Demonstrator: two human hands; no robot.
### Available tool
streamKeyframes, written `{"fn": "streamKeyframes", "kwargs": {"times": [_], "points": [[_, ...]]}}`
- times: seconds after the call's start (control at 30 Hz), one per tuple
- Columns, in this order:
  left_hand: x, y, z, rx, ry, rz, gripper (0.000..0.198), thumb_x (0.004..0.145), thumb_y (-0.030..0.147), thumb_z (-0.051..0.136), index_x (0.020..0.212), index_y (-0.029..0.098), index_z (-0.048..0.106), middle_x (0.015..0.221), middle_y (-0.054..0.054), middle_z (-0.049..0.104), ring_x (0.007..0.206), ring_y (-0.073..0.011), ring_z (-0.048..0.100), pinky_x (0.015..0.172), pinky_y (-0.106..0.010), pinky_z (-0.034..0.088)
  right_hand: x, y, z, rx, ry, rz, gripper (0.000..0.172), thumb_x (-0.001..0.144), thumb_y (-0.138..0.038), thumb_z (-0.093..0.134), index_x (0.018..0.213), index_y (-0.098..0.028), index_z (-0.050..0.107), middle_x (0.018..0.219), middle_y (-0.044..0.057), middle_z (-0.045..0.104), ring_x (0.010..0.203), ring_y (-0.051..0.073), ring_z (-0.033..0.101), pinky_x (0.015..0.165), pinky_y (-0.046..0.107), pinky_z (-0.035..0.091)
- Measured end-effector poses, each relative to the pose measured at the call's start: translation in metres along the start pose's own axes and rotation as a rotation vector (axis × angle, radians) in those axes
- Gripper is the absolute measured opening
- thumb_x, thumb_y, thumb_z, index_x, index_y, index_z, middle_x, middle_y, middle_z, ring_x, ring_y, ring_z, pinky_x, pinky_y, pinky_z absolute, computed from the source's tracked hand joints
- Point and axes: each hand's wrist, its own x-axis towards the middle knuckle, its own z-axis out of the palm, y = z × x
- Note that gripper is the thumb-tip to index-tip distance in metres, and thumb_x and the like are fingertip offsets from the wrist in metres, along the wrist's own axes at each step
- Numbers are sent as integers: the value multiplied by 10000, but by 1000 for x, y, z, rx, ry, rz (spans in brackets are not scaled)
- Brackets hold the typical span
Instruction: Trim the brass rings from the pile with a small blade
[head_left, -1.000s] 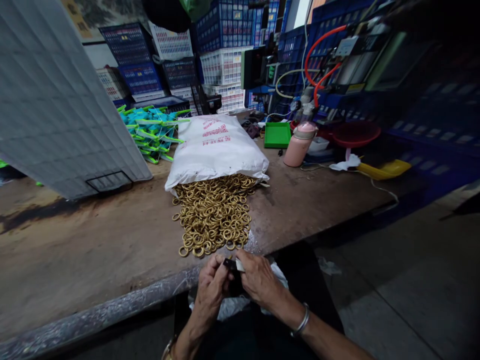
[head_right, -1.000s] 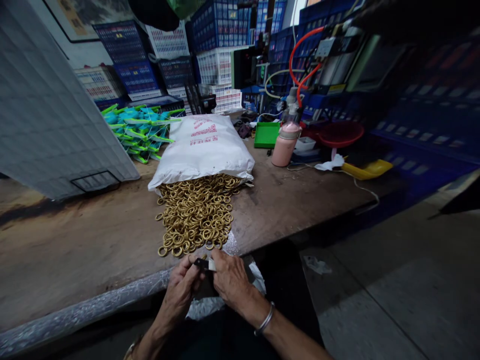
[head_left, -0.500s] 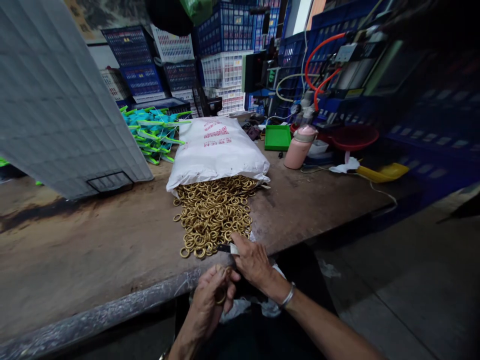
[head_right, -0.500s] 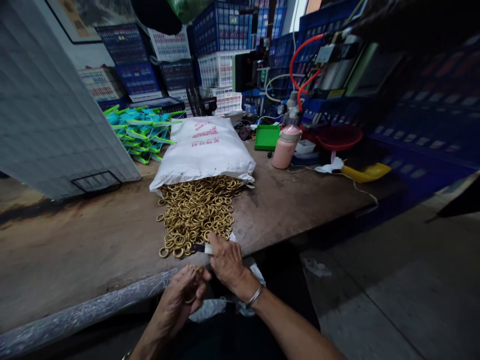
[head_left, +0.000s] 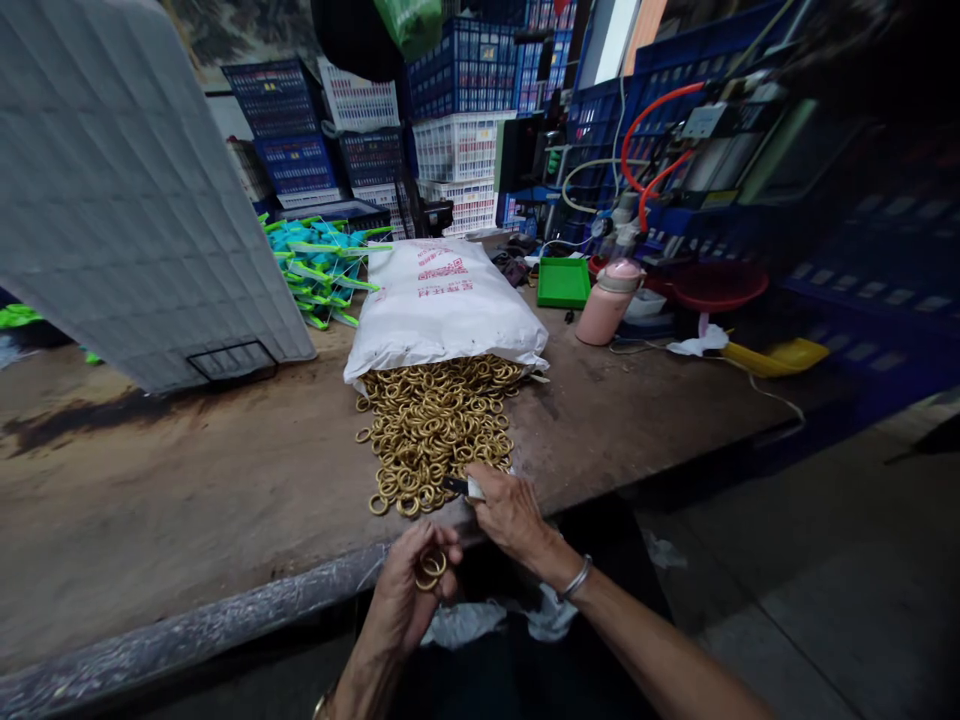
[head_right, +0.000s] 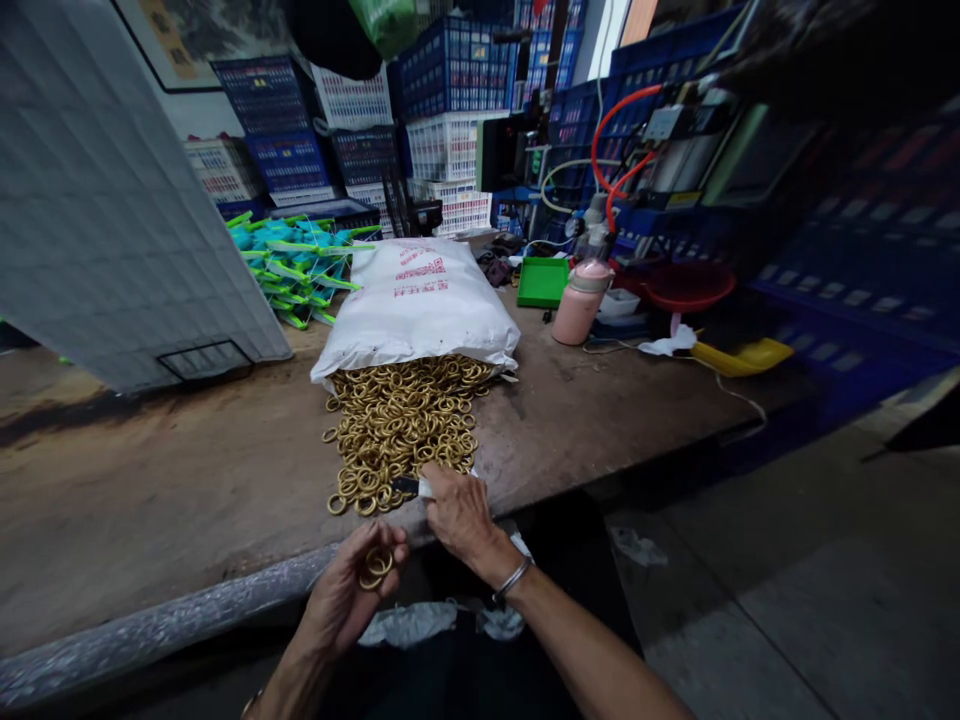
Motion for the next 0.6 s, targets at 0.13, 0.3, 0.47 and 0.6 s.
{"fn": "streamKeyframes", "kwargs": {"times": [0.13, 0.3, 0.47, 0.6], "points": [[7, -3, 1, 83, 25, 74, 277, 631, 349, 688, 779, 152, 561, 694, -7, 584, 557, -101, 524, 379, -160, 342, -8, -3, -2, 374, 23, 62, 134, 789, -211, 411, 750, -186, 536, 673, -15, 551, 641, 109, 482, 603, 201, 334], [12, -11, 1, 224, 71, 110, 347, 666, 403, 651, 907, 185, 529, 591, 54, 519, 408, -40, 386, 354, -136, 229, -19, -12, -4, 682, -67, 150, 194, 806, -299, 411, 708, -171, 519, 590, -43, 471, 568, 92, 430, 556, 196, 337], [13, -17, -6, 388, 75, 182, 255, 721, 408, 593, 699, 161, 535, 507, 67, 432, 393, -39, 308, 384, -158, 211, -23, -15, -7, 717, -110, 206, 211, 792, -302, 434, 633, -173, 481, 532, -54, 451, 533, 86, 418, 549, 198, 333], [12, -17, -5, 583, 105, 407, 232, 695, 381, 618, 625, 163, 582, 553, 20, 519, 518, -106, 437, 510, -199, 340, -22, -17, -9, 671, -142, 221, 292, 808, -354, 415, 579, -177, 446, 506, -51, 436, 507, 84, 397, 519, 204, 313]]}}
